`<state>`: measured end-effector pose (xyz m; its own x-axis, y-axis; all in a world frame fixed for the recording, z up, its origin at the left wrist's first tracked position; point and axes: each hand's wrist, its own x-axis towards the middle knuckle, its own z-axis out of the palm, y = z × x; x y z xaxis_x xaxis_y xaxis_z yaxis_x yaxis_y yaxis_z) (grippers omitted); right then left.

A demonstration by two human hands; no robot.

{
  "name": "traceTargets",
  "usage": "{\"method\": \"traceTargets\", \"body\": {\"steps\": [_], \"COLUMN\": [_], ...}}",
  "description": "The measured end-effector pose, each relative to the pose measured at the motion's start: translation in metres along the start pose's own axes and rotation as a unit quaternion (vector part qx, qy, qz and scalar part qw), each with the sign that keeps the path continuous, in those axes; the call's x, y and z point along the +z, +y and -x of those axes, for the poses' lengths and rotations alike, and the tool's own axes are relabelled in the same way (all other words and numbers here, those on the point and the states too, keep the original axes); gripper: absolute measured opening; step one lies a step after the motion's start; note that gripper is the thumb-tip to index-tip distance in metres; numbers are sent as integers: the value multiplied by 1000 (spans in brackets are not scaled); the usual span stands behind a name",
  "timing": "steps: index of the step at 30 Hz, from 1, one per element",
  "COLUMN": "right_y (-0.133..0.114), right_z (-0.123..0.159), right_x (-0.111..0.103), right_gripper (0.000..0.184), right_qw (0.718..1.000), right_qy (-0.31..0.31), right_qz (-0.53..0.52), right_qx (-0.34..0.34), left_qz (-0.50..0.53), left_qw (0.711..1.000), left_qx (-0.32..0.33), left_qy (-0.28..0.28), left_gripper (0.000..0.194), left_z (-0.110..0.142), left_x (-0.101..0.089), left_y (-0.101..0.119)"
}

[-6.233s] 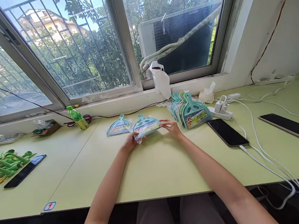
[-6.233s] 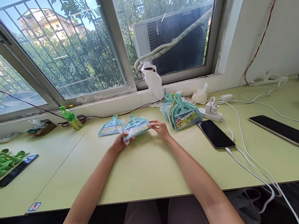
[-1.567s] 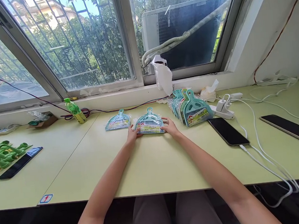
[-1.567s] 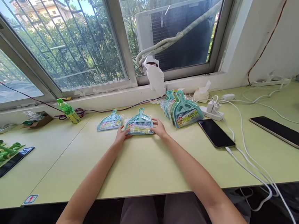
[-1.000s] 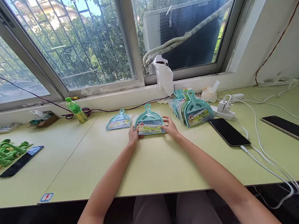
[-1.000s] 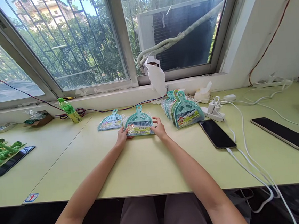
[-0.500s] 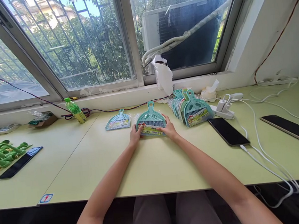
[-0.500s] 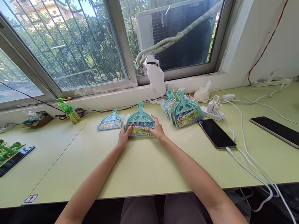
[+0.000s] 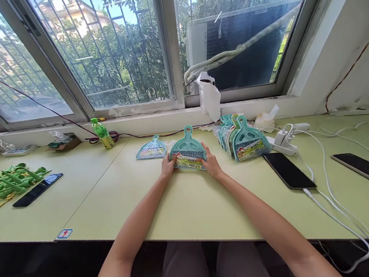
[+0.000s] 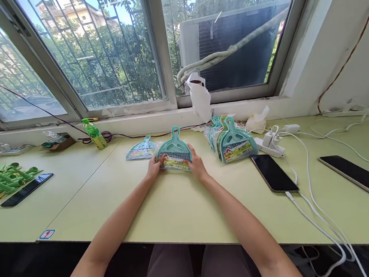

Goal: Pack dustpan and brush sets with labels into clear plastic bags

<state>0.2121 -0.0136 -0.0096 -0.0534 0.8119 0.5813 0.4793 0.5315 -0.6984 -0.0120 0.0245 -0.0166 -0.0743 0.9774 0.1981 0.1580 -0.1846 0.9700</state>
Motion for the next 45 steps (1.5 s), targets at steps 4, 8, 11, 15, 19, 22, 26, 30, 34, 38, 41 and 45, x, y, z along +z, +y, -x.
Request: {"method": "traceTargets", "body": {"steps": [4,8,11,15,19,22,26,30,34,38,41,45], "right_y": [-10,-21,-24,-18,-13,-16,-19,-18,-19,-23,-26,-28], "right_z": [1,6,10,11,9,9,10,10,9,10,12,13], "right_x": [9,18,18,11,8,9,10,10,13,18,19,18], "right_gripper": [72,75,75,63,50,47,47,48,41,35,34,34], "right_qw": [1000,999,998,994,992,990,989,987,981,958,934,927], "right_qy": [17,39,-13,-49,-51,-78,-109,-122,-151,-184,-210,-219], "right_qz": [5,7,21,25,37,54,65,76,117,215,275,292], "right_qx": [-5,22,58,98,113,101,73,64,39,-45,-86,-90], "left_qz": [15,14,4,-17,-86,-141,-212,-295,-434,-494,-539,-603], "left_qw": [1000,1000,999,991,971,951,929,913,868,821,771,741], "left_qx": [-12,1,-2,-43,-109,-139,-159,-160,-138,-40,62,161], "left_qy": [-11,1,45,126,195,237,260,231,200,285,334,248], "left_gripper": [40,40,37,37,39,40,42,41,37,36,41,39], "left_z": [-2,-8,-19,-32,-39,-45,-63,-88,-106,-103,-92,-83], "left_x": [-7,-16,-37,-93,-143,-157,-159,-163,-159,-138,-120,-104], "left_y": [6,11,13,15,9,4,1,-2,-10,-17,-14,-7]}}
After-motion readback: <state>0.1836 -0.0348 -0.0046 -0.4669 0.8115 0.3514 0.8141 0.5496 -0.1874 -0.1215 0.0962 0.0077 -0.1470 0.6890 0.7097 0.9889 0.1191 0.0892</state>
